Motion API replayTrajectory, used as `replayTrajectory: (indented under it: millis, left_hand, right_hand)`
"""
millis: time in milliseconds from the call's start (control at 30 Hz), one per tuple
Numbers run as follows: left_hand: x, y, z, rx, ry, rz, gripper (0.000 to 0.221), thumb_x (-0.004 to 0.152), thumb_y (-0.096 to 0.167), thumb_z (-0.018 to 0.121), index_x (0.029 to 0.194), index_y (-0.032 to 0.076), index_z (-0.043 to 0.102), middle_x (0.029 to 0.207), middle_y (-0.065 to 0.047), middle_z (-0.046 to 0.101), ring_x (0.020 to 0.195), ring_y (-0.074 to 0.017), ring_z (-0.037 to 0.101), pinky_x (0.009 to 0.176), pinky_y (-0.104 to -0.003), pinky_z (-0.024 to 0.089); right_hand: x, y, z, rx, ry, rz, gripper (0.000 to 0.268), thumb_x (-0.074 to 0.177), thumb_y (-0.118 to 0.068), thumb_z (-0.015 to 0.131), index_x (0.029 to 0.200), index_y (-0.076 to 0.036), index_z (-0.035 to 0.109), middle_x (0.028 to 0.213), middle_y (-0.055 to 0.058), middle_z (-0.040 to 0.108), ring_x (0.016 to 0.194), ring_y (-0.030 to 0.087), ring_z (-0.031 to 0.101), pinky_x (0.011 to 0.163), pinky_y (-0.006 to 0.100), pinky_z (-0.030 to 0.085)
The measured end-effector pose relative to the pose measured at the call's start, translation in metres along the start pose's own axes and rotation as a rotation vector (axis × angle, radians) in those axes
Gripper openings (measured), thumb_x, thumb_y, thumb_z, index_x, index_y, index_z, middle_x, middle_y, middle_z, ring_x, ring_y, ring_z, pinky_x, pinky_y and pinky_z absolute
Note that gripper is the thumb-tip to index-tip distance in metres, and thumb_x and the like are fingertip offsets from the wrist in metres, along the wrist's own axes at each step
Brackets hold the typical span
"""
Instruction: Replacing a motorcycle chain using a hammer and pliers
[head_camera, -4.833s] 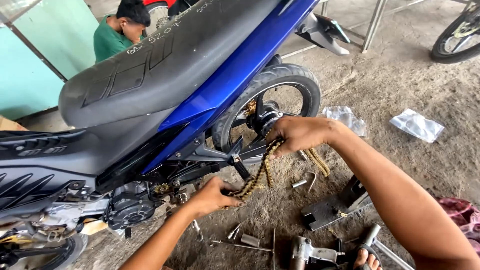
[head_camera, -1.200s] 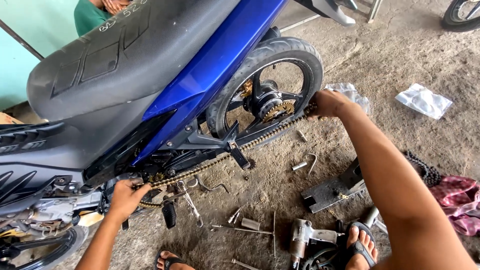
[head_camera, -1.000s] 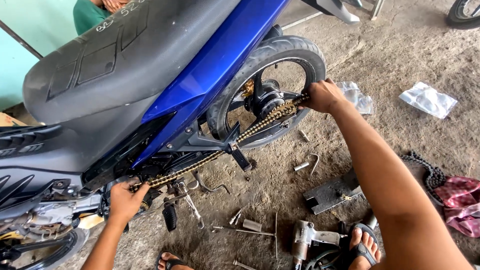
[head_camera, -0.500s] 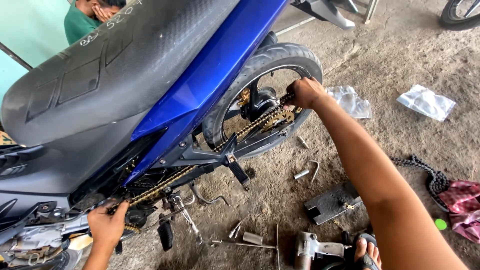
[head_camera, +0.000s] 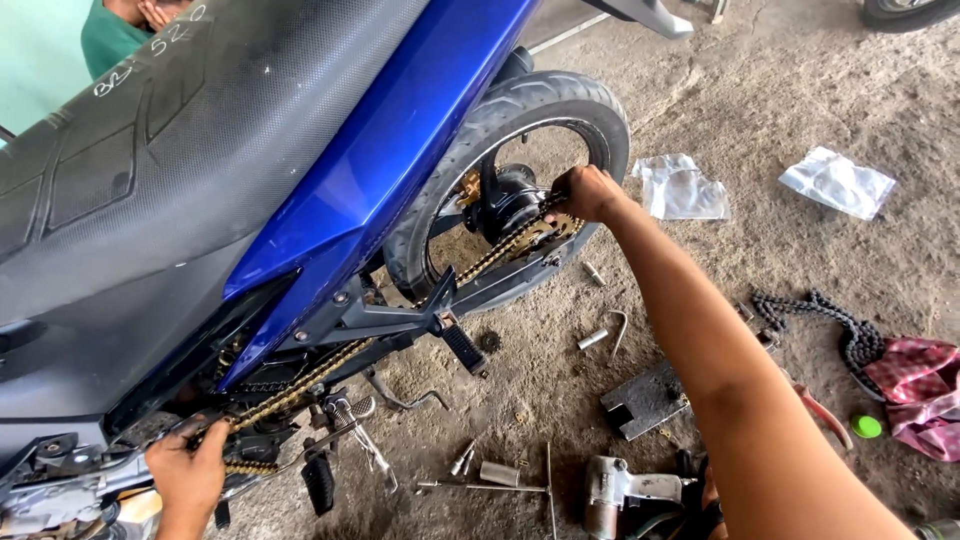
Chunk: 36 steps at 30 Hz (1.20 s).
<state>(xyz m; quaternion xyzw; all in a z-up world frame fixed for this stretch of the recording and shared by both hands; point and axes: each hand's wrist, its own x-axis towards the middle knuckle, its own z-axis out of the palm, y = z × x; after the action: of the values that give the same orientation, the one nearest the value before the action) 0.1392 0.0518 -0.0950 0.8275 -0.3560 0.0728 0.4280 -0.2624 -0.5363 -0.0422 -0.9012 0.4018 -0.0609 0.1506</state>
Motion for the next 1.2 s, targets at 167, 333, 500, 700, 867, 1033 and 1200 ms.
replayTrajectory:
  millis: [167, 333, 500, 700, 867, 1033, 1200]
  left_hand:
    - [-0.003, -0.009, 0.000, -0.041, 0.013, 0.006, 0.021, 0.092, 0.001, 0.074, 0.101, -0.018, 0.071, 0.087, -0.017, 0.070, 0.072, -0.0225, 0.058, 0.073, -0.032, 0.048]
    - [-0.005, -0.007, -0.001, -0.111, -0.004, -0.025, 0.017, 0.093, -0.002, 0.072, 0.100, -0.017, 0.070, 0.088, -0.017, 0.069, 0.072, -0.0210, 0.058, 0.072, -0.030, 0.047]
    - [-0.006, -0.005, -0.001, -0.106, -0.013, -0.039, 0.015, 0.093, -0.003, 0.070, 0.101, -0.016, 0.071, 0.084, -0.017, 0.069, 0.067, -0.0209, 0.057, 0.066, -0.030, 0.046]
    - [-0.007, -0.016, 0.001, -0.099, 0.012, -0.042, 0.019, 0.093, -0.002, 0.073, 0.103, -0.017, 0.071, 0.087, -0.017, 0.069, 0.072, -0.0214, 0.058, 0.072, -0.031, 0.047]
    - [-0.005, -0.017, 0.003, -0.074, 0.028, -0.001, 0.021, 0.093, -0.002, 0.074, 0.104, -0.020, 0.069, 0.088, -0.019, 0.069, 0.072, -0.0219, 0.056, 0.071, -0.031, 0.046]
    - [-0.006, -0.010, 0.001, -0.045, 0.019, -0.011, 0.020, 0.093, -0.001, 0.073, 0.104, -0.018, 0.070, 0.080, -0.015, 0.066, 0.065, -0.0200, 0.052, 0.065, -0.030, 0.043]
    - [-0.006, 0.001, 0.001, -0.076, 0.026, -0.012, 0.020, 0.093, -0.001, 0.071, 0.103, -0.019, 0.070, 0.081, -0.015, 0.066, 0.067, -0.0197, 0.052, 0.067, -0.030, 0.044]
  right_hand:
    - [0.010, 0.020, 0.023, 0.201, -0.004, -0.079, 0.026, 0.087, -0.023, 0.079, 0.110, -0.012, 0.078, 0.105, 0.006, 0.079, 0.089, 0.023, 0.077, 0.093, 0.038, 0.061]
    - [0.008, 0.033, 0.026, 0.423, 0.012, -0.025, 0.027, 0.089, -0.024, 0.074, 0.114, -0.014, 0.076, 0.109, 0.006, 0.078, 0.088, 0.020, 0.076, 0.093, 0.033, 0.063]
    - [-0.009, 0.042, 0.007, 0.680, 0.167, 0.119, 0.021, 0.101, -0.019, 0.064, 0.112, -0.006, 0.076, 0.099, 0.011, 0.077, 0.054, 0.010, 0.057, 0.048, 0.021, 0.051]
    - [0.006, 0.142, 0.057, 0.688, 0.390, 0.702, 0.030, 0.111, -0.027, 0.058, 0.102, 0.001, 0.067, 0.083, 0.011, 0.067, 0.057, 0.013, 0.057, 0.045, 0.024, 0.049]
    - [-0.005, 0.148, 0.091, 0.081, -0.103, 0.526, 0.037, 0.100, -0.003, 0.049, 0.136, 0.000, 0.058, 0.109, 0.024, 0.068, 0.067, 0.019, 0.063, 0.052, 0.025, 0.058]
    - [-0.006, 0.079, 0.101, 0.151, -0.139, 0.303, 0.052, 0.098, 0.001, 0.057, 0.149, -0.007, 0.047, 0.139, 0.021, 0.059, 0.074, 0.021, 0.066, 0.064, 0.027, 0.061]
    - [0.003, 0.056, 0.119, 0.178, 0.032, 0.191, 0.035, 0.102, -0.030, 0.063, 0.131, -0.012, 0.067, 0.111, 0.013, 0.076, 0.082, 0.024, 0.074, 0.079, 0.034, 0.066]
